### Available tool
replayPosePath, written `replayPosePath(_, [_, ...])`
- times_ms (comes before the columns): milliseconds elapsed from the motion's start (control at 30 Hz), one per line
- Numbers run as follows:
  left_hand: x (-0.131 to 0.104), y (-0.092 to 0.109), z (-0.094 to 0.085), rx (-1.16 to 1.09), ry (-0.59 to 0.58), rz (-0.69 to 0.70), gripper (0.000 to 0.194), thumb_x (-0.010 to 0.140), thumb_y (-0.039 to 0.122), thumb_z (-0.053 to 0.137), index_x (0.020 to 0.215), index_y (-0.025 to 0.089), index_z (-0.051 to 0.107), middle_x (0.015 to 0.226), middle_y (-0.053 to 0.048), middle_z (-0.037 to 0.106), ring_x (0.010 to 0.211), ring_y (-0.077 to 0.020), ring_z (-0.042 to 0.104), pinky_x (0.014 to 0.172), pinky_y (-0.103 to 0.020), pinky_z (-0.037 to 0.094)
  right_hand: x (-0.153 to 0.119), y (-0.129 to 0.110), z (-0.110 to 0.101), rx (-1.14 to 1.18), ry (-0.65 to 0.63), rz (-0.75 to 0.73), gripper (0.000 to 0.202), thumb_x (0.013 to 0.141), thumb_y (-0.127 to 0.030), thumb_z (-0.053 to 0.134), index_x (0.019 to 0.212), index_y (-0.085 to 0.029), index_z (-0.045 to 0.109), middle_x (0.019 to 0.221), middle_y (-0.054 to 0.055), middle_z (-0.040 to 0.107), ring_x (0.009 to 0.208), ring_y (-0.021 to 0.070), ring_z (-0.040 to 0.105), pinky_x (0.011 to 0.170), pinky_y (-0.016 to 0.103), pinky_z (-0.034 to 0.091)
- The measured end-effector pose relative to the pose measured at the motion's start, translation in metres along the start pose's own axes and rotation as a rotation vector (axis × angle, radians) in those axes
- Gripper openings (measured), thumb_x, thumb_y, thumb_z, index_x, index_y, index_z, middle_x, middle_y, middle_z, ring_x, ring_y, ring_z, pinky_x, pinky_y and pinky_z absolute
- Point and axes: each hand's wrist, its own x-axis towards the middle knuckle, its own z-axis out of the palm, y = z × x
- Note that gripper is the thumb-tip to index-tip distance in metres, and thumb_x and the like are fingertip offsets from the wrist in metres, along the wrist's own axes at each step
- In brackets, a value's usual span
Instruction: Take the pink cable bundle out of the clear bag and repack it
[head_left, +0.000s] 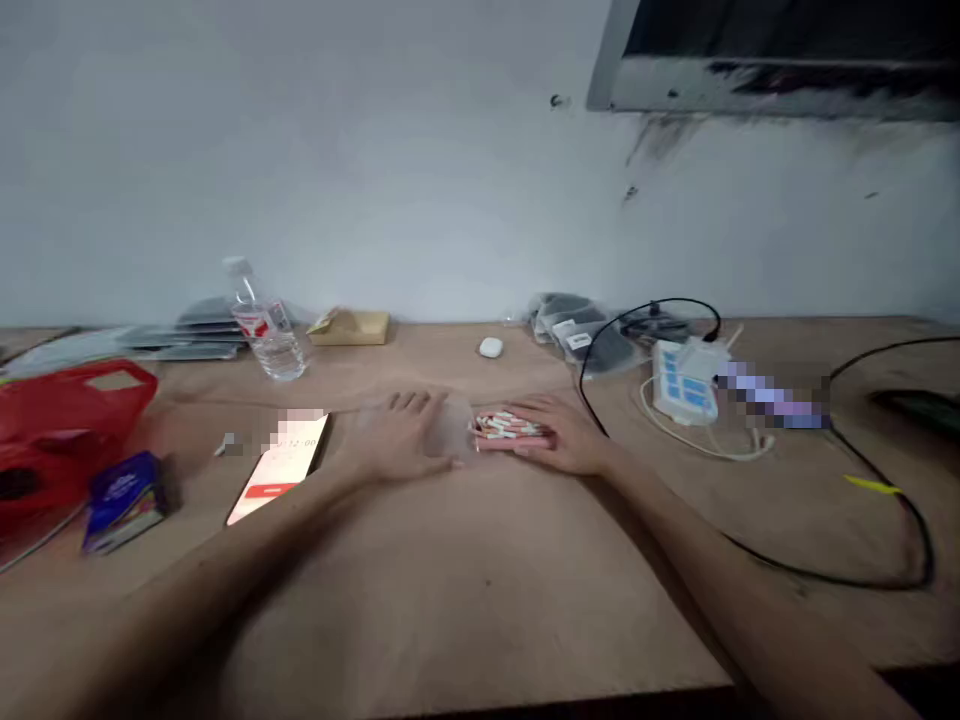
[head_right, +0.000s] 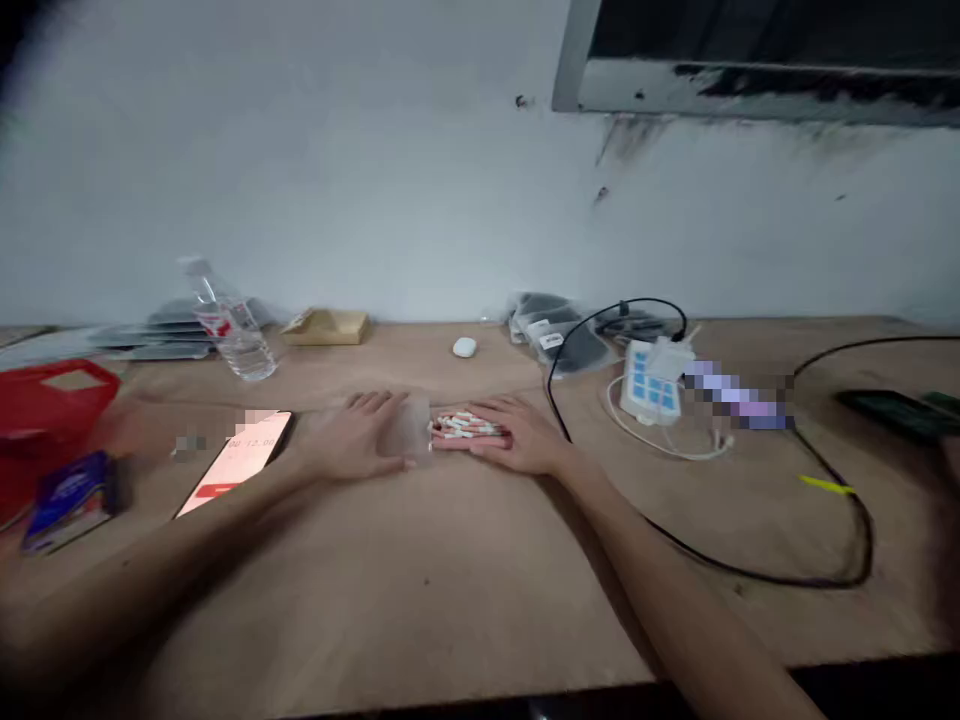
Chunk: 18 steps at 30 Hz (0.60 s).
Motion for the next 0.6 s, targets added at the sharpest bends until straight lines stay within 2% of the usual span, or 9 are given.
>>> replayPosePath(167, [0.000,0.006,0.000,-0.008,0.007,0.047,0.091,0.079,0.076,0.058,0.144,0.015,0.039,0.141,-0.018,0.053,0.127,-0.0387,0.048,0.104,-0.051,0.040,0.002,-0.013,0.001,0.063,0.030,-0.018,0.051,0.091,-0.049,0.066,0.135,-0.024,0.064,0.136,0.013,0.065,0.126,0.0335,0.058,0.107,0.055,0.043])
replayPosePath(267, [0.002,0.010,0.002,-0.010,0.033,0.066,0.086,0.079,0.075,0.059,0.138,0.015,0.044,0.136,-0.017,0.055,0.124,-0.0379,0.049,0.103,-0.051,0.040,0.004,-0.021,0.009,0.114,0.051,-0.034,0.050,0.092,-0.045,0.064,0.138,-0.025,0.060,0.138,0.013,0.063,0.128,0.0332,0.056,0.108,0.055,0.042])
replayPosePath(467, [0.003,0.011,0.008,0.006,0.042,0.093,0.088,0.080,0.073,0.059,0.144,0.015,0.039,0.138,-0.017,0.052,0.124,-0.0377,0.048,0.106,-0.052,0.037,0.009,-0.037,0.036,0.326,0.273,0.251,0.065,0.097,-0.043,0.054,0.154,-0.019,0.034,0.147,0.020,0.051,0.132,0.0350,0.054,0.106,0.057,0.045])
replayPosePath(600, [0.003,0.009,0.009,0.006,0.036,0.103,0.083,0.081,0.073,0.059,0.140,0.017,0.044,0.135,-0.017,0.053,0.123,-0.0376,0.047,0.105,-0.053,0.037,0.012,-0.036,0.035,0.511,0.321,0.328,0.058,0.100,-0.045,0.047,0.152,-0.021,0.035,0.152,0.018,0.046,0.137,0.0311,0.050,0.109,0.052,0.045])
